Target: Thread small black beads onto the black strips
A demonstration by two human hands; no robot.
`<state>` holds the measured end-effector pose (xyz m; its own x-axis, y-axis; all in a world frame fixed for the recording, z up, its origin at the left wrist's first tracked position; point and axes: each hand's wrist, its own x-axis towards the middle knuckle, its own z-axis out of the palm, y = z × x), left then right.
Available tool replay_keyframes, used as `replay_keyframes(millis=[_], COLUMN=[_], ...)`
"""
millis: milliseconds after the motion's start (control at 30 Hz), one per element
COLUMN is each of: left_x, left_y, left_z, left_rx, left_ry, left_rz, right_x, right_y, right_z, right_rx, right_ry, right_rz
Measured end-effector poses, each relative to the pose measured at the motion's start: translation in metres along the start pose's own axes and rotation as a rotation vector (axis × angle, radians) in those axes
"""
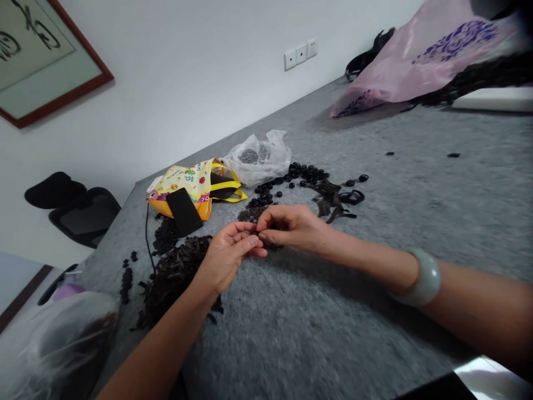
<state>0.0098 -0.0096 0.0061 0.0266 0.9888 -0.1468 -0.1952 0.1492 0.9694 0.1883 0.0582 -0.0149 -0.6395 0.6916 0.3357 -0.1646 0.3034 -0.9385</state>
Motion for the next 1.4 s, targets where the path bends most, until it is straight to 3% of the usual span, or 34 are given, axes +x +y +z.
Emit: replay_keyframes(millis=[267,433,633,900,1000,1200,1400], left_x=[0.003,0.002,0.0,-0.005,-0.005,0.0,0.0], left_y=[-0.001,-0.003,-0.001,0.011,0.012,0.005,0.002], left_z=[-0.008,-0.005,-0.003,-0.004,-0.005,-0.003,-0.003], left_rx=[-0.031,-0.029,0.01,-0.057,-0.137,-0.202,-0.211], left_ry=[-0.015,-0.021,-0.007,-0.01,-0.018,0.024,0.001], left_rz=[-0.112,-0.091,-0.048,-0.021,-0.007,0.043,0.062], right_x=[-0.001,0.0,-0.001,-0.002,-0.002,0.0,0.003], right_y=[-0.001,-0.001,0.0,-0.005,-0.007,-0.002,0.007], right_z=[-0.004,-0.007,-0.005,-0.012,-0.011,-0.005,0.002], right_rx=[-0.091,-0.331,-0.436,-0.521,-0.354,0.112,0.333], right_ry=[-0.038,-0.06,-0.008,0.068,0.075,0.089,0.026], right_rz=[-0.043,-0.216,-0.226,-0.361,-0.266,0.124,0.23])
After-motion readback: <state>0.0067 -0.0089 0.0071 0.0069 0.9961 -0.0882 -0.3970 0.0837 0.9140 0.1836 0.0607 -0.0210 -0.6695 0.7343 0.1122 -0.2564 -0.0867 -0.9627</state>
